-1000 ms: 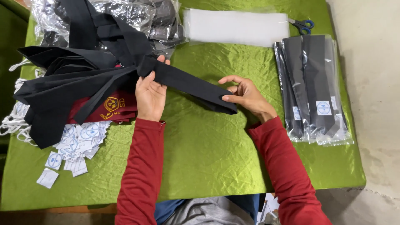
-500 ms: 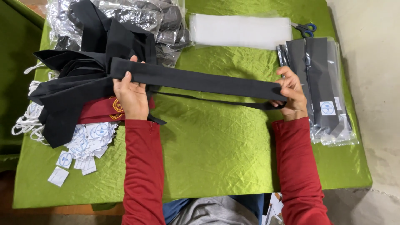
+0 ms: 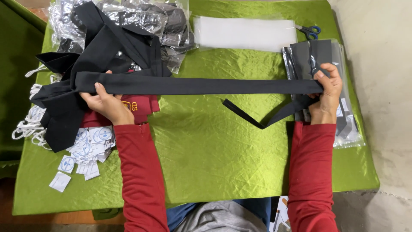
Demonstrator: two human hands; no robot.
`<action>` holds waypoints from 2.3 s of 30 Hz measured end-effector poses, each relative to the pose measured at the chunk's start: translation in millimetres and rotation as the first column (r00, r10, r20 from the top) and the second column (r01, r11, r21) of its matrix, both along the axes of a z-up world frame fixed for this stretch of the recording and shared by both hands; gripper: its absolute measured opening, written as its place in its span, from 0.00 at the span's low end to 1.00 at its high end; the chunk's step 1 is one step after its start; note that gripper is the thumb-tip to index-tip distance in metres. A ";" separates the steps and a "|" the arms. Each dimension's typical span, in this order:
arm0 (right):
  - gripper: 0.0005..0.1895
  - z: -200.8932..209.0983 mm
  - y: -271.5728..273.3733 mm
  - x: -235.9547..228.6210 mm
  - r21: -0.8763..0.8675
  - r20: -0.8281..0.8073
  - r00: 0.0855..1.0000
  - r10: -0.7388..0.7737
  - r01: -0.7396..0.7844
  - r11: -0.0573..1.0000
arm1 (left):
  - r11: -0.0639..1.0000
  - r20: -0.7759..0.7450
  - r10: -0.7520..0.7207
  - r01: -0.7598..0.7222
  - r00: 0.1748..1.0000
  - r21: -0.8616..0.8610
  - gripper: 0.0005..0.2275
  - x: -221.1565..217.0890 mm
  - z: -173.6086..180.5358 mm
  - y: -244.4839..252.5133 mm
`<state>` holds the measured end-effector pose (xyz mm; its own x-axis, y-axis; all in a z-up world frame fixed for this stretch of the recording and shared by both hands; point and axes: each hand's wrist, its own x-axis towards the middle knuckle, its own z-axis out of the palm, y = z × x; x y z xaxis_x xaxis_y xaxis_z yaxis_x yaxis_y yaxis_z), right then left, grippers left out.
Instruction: The person folds a black necktie on a green table, places a small label on it, and then inserts the tie into a clear plastic bag. The person repeats this process for multiple ties.
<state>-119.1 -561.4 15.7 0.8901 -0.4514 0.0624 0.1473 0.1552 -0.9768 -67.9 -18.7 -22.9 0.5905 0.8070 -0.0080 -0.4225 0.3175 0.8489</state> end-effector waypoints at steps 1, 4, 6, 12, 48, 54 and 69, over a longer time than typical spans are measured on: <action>0.11 -5.1 -1.5 3.3 0.001 0.002 1.000 -0.002 0.002 1.000 | 1.000 0.002 -0.002 0.002 1.000 0.001 0.16 3.0 -10.5 6.1; 0.05 -16.5 -1.1 7.3 -0.358 0.111 0.959 -0.261 0.283 0.890 | 0.989 0.153 0.061 -0.081 0.986 0.127 0.15 6.9 -29.7 17.7; 0.07 -17.5 8.0 5.5 -0.638 0.259 0.945 -0.199 0.322 0.699 | 0.915 -0.052 0.237 -0.205 0.970 0.347 0.03 3.7 -25.2 18.8; 0.04 -38.4 20.8 11.7 -0.961 0.225 0.969 -0.098 0.238 0.143 | 0.486 -0.044 0.581 -0.302 0.813 0.820 0.30 -12.9 -22.7 -28.1; 0.23 -65.9 160.6 3.4 -0.987 -0.161 0.970 0.183 -0.163 -0.004 | -0.361 -0.490 -0.150 0.414 0.859 0.836 0.20 -39.6 -41.2 -150.0; 0.17 -73.1 186.3 -0.2 -0.993 -0.033 0.890 0.455 -0.081 0.086 | -0.294 -0.452 -0.282 0.372 0.846 0.880 0.11 -35.8 -51.7 -148.3; 0.11 -58.7 196.0 -6.6 -0.941 -0.147 0.877 0.457 -0.267 0.210 | -0.220 -0.452 -0.317 0.399 0.834 0.890 0.09 -40.0 -36.1 -148.6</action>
